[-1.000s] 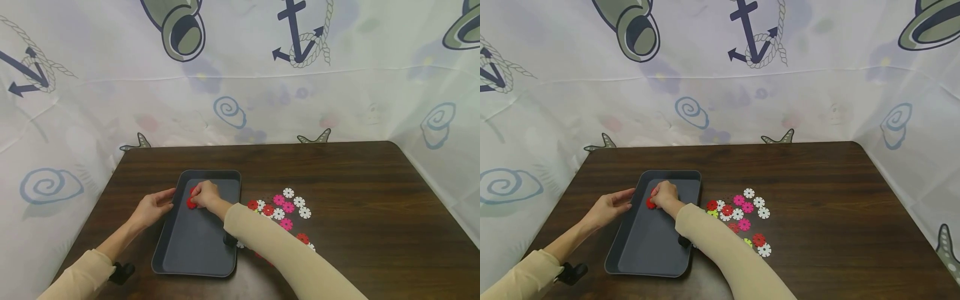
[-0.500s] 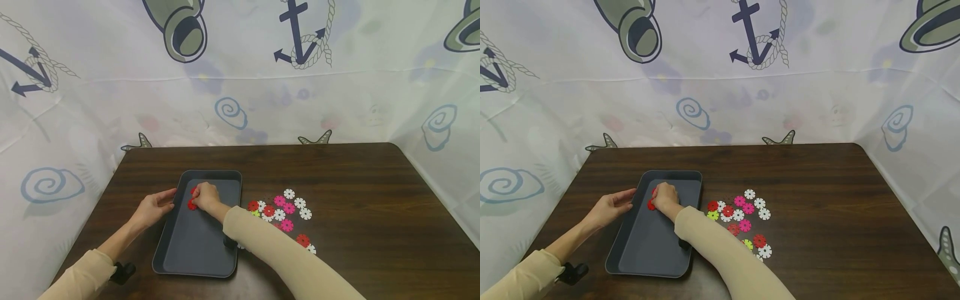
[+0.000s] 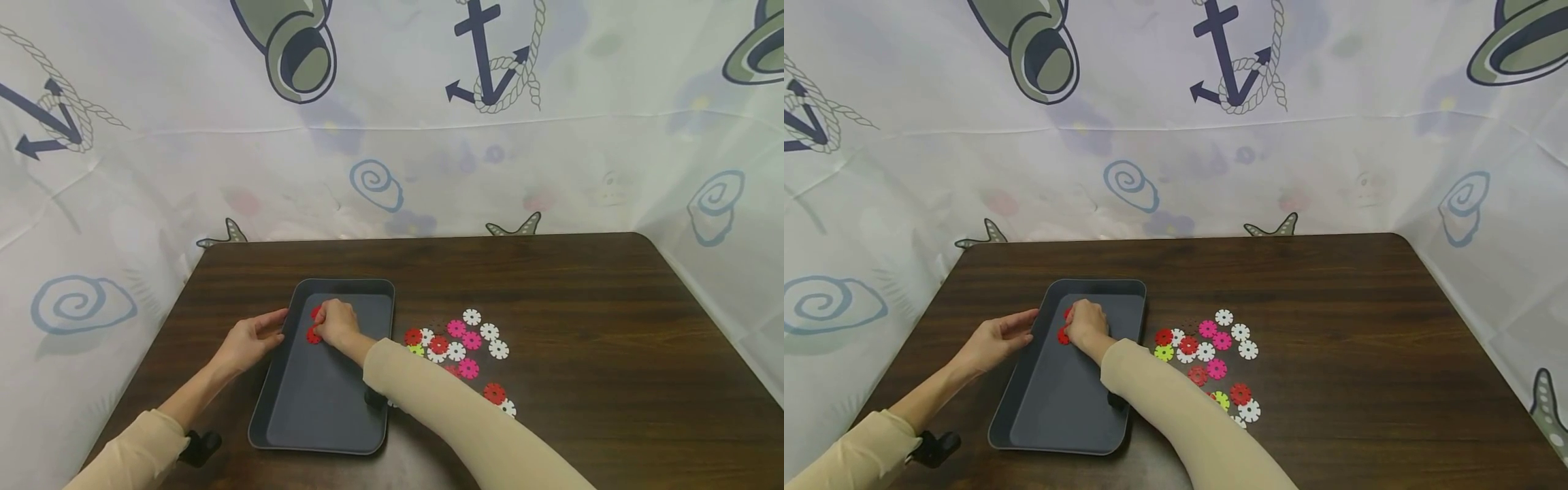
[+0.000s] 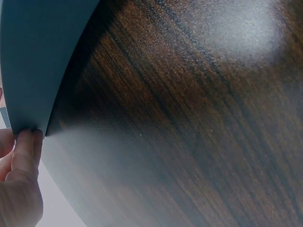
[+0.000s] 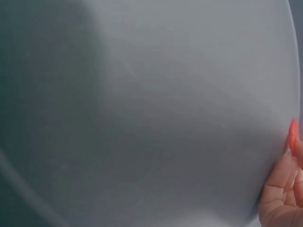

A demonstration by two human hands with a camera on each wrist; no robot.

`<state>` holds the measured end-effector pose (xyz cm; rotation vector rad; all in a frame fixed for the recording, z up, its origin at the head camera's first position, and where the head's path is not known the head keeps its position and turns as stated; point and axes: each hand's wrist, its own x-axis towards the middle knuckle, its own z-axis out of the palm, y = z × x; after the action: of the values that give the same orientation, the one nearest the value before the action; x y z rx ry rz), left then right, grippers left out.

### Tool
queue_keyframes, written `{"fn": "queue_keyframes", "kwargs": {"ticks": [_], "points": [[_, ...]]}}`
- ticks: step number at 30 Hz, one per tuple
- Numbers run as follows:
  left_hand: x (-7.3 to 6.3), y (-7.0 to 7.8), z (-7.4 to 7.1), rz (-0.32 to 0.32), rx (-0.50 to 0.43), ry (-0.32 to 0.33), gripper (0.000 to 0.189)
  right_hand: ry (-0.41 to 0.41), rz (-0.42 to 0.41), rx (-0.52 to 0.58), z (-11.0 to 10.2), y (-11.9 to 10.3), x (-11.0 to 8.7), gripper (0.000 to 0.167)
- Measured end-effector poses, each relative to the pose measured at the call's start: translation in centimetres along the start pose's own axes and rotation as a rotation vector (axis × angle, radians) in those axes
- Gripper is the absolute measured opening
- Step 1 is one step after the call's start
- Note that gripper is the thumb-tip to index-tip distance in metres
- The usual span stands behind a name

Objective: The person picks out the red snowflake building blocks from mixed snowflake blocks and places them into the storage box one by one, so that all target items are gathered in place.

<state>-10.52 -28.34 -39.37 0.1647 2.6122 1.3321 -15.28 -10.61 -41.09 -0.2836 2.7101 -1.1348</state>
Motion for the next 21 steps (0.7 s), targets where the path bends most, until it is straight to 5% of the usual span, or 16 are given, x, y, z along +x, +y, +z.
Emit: {"fn": "queue_keyframes", "kwargs": {"ticks": [21], "points": [[0.04,-0.12,0.12,-0.009,-0.018,0.001,0.051,0.014,0.026,0.032,-0.08,0.05,0.06,0.011]]}}
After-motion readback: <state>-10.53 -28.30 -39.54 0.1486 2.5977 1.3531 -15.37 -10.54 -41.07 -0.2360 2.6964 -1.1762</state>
